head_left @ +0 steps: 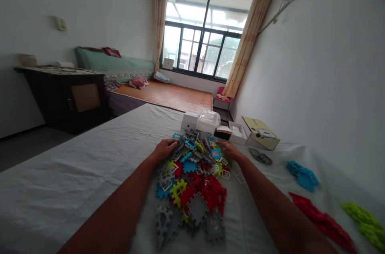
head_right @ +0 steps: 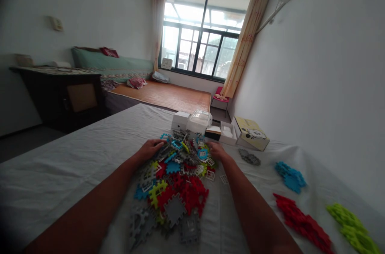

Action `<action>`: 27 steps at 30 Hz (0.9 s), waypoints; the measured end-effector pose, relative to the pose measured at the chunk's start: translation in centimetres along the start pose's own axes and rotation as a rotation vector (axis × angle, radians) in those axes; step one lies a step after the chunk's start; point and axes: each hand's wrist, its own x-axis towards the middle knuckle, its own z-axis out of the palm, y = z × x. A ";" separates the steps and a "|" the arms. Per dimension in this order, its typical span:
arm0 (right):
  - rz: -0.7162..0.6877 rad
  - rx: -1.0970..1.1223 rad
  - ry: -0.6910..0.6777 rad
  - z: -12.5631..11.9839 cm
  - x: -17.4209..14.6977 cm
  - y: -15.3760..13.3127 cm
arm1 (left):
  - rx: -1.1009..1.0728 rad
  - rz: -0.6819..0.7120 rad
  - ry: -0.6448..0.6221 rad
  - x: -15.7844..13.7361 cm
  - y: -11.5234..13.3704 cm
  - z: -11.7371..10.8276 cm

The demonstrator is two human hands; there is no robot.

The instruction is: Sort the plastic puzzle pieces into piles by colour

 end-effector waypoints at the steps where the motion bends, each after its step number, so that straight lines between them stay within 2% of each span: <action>1: -0.006 0.045 -0.002 0.3 -0.4 -0.6 | -0.002 0.001 0.001 0.0 0.0 0.0; 6: 0.027 0.223 0.075 0.9 -2.6 -2.8 | -0.024 0.000 -0.010 -0.1 0.6 -0.2; 9: 0.099 0.274 0.158 -0.1 -3.9 -2.5 | -0.025 0.000 -0.017 -0.3 0.7 -0.3; 12: 0.145 0.281 0.184 -0.4 -5.5 -2.2 | 0.002 0.007 -0.024 -0.2 0.4 -0.3; 16: 0.135 0.238 0.188 1.9 -7.6 -3.9 | 0.039 0.012 -0.034 0.3 -0.3 -0.2; 19: 0.141 0.191 0.223 4.0 -8.2 -6.5 | 0.040 0.025 -0.035 0.4 -0.4 -0.1; 21: 0.130 0.183 0.213 4.3 -8.1 -8.3 | 0.020 0.027 -0.031 0.3 -0.2 -0.2; 24: 0.066 0.210 0.146 2.7 -7.8 -9.8 | -0.006 0.006 -0.027 0.2 0.1 -0.2; 27: 0.011 0.212 0.129 -0.7 -8.3 -8.9 | -0.027 -0.005 -0.023 0.2 0.2 -0.2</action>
